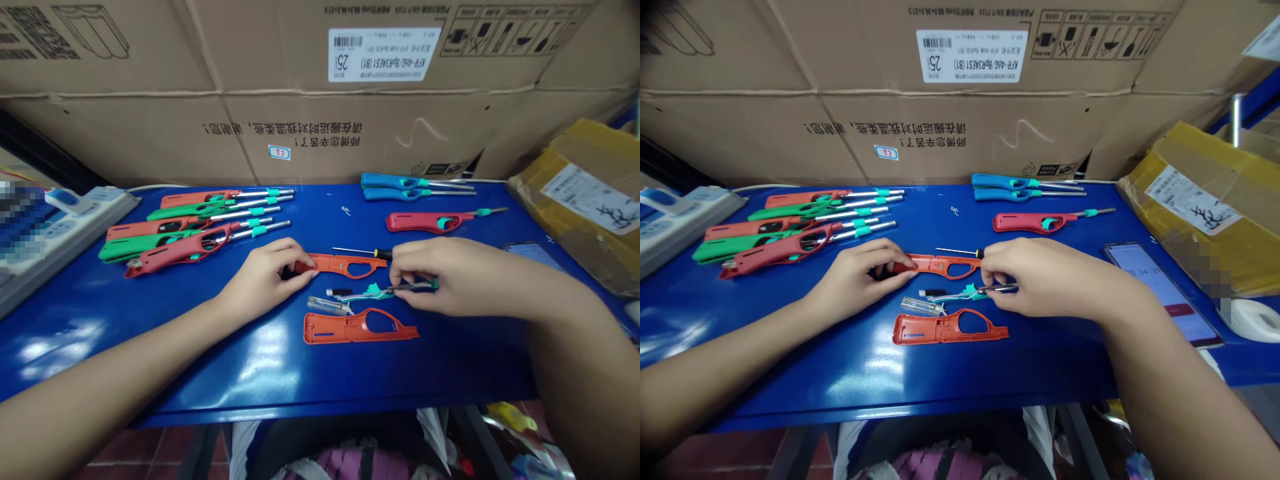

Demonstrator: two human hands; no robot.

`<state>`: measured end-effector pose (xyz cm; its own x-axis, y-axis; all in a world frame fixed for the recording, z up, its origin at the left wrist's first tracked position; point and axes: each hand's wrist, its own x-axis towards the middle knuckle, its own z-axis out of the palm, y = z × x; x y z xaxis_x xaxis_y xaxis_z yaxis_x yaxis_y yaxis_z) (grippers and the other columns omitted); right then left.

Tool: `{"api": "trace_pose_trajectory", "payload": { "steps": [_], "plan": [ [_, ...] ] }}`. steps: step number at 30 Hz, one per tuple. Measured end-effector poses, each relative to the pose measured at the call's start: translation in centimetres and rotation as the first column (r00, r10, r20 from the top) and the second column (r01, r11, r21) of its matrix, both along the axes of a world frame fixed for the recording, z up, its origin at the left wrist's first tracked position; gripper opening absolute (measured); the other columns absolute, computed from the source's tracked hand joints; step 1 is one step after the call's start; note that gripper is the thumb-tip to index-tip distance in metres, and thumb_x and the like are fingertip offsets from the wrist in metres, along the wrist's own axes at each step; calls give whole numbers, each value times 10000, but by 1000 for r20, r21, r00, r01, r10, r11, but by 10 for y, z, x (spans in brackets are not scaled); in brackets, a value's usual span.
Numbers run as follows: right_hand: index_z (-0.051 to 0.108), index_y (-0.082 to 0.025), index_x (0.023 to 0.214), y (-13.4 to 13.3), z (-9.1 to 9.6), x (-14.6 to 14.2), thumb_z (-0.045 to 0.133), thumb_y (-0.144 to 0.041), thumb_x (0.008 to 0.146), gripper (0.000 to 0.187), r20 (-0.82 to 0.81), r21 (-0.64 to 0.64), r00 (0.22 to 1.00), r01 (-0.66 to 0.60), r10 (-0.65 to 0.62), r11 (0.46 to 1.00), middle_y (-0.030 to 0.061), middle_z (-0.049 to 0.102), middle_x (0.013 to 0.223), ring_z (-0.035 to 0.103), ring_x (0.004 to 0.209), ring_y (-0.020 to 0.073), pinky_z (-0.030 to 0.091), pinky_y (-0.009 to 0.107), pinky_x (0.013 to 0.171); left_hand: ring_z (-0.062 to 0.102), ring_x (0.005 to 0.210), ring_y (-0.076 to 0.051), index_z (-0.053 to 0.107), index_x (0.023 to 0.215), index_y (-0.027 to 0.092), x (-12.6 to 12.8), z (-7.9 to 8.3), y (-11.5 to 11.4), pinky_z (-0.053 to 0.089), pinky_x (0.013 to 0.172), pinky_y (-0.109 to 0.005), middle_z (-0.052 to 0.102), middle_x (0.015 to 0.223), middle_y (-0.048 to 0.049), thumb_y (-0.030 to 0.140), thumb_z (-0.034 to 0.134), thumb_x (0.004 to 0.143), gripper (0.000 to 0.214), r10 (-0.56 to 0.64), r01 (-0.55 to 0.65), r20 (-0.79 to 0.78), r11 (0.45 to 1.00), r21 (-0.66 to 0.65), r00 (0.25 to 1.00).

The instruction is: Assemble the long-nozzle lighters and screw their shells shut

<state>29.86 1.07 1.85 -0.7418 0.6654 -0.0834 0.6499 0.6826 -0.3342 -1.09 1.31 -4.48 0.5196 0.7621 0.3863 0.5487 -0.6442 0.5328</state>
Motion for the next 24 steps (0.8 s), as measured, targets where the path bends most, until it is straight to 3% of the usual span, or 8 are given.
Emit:
{"api": "trace_pose_trajectory", "payload": {
  "steps": [7, 12, 18, 22, 24],
  "plan": [
    [653, -224, 820, 7, -11, -5, 572, -286, 885, 121, 108, 38, 989, 98, -102, 994, 8, 681, 803, 561, 624, 142, 354, 263, 542, 545, 650, -87, 729, 893, 143, 3, -4, 3, 452, 603, -201, 662, 855, -26, 211, 727, 887, 68, 26, -27, 48, 1000, 12, 998],
    [670, -247, 1045, 5, -10, -8, 545, -309, 924, 185, 83, 34, 990, 110, -112, 993, 7, 704, 900, 614, 715, 159, 388, 274, 595, 515, 626, -83, 709, 854, 145, 4, -6, 3, 433, 577, -202, 628, 810, -8, 208, 724, 886, 72, 32, -34, 58, 999, 22, 998],
    [651, -229, 984, 4, -6, -10, 524, -284, 909, 157, 106, 226, 952, 259, -288, 939, 20, 703, 882, 619, 718, 187, 367, 303, 581, 556, 647, -88, 737, 927, 152, 4, -3, 0, 475, 601, -214, 635, 859, -22, 208, 696, 899, 75, -1, 3, 75, 1000, -23, 997],
    [633, -226, 950, 8, -8, -10, 547, -281, 903, 112, 106, 228, 945, 280, -309, 933, 17, 699, 894, 621, 724, 182, 372, 297, 563, 575, 675, -90, 739, 918, 148, 5, -3, -1, 493, 622, -211, 630, 865, -25, 199, 679, 911, 78, -19, 21, 74, 1000, -22, 997],
    [631, -221, 1010, 9, -10, -10, 542, -287, 922, 142, 111, 276, 937, 290, -330, 916, 31, 698, 1017, 634, 756, 182, 387, 301, 571, 575, 678, -88, 737, 910, 141, 5, -4, 0, 492, 624, -207, 626, 861, -25, 194, 682, 910, 77, -24, 26, 76, 999, -19, 997]
  ]
}}
